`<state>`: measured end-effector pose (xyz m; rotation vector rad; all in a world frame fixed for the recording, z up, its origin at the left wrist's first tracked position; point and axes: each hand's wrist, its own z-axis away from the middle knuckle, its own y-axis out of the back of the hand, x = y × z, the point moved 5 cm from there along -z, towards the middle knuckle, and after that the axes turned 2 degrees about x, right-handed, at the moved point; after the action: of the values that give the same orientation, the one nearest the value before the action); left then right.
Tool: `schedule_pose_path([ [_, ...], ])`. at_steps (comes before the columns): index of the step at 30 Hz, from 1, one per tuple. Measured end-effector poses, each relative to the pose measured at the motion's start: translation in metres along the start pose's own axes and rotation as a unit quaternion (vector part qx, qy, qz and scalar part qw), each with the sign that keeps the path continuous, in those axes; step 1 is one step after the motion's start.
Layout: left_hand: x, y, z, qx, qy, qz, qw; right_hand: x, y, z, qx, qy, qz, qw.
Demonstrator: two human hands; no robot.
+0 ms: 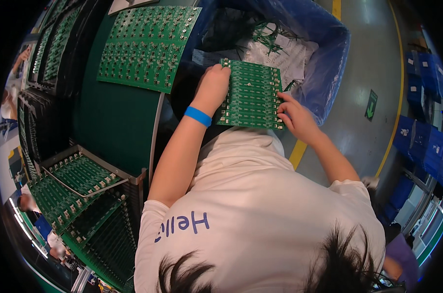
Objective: Organizing and stacking printed circuit boards (PCBs) at an electronics factory workbench.
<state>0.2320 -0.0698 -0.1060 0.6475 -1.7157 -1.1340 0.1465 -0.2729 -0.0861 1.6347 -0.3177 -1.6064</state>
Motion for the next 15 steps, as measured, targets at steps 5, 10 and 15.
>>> schedule_pose_path([
  [5, 0.002, 0.0, 0.002, 0.009, -0.006, 0.004, 1.0, 0.001, 0.0, -0.003, 0.012, 0.064, 0.056, 0.996],
  [10, -0.002, -0.003, 0.007, 0.008, 0.014, 0.025, 1.0, -0.013, 0.012, -0.012, -0.026, 0.074, 0.145, 0.986],
  [15, -0.012, -0.009, 0.003, 0.062, 0.035, 0.078, 0.994, -0.019, 0.013, -0.011, -0.037, 0.077, 0.153, 0.985],
])
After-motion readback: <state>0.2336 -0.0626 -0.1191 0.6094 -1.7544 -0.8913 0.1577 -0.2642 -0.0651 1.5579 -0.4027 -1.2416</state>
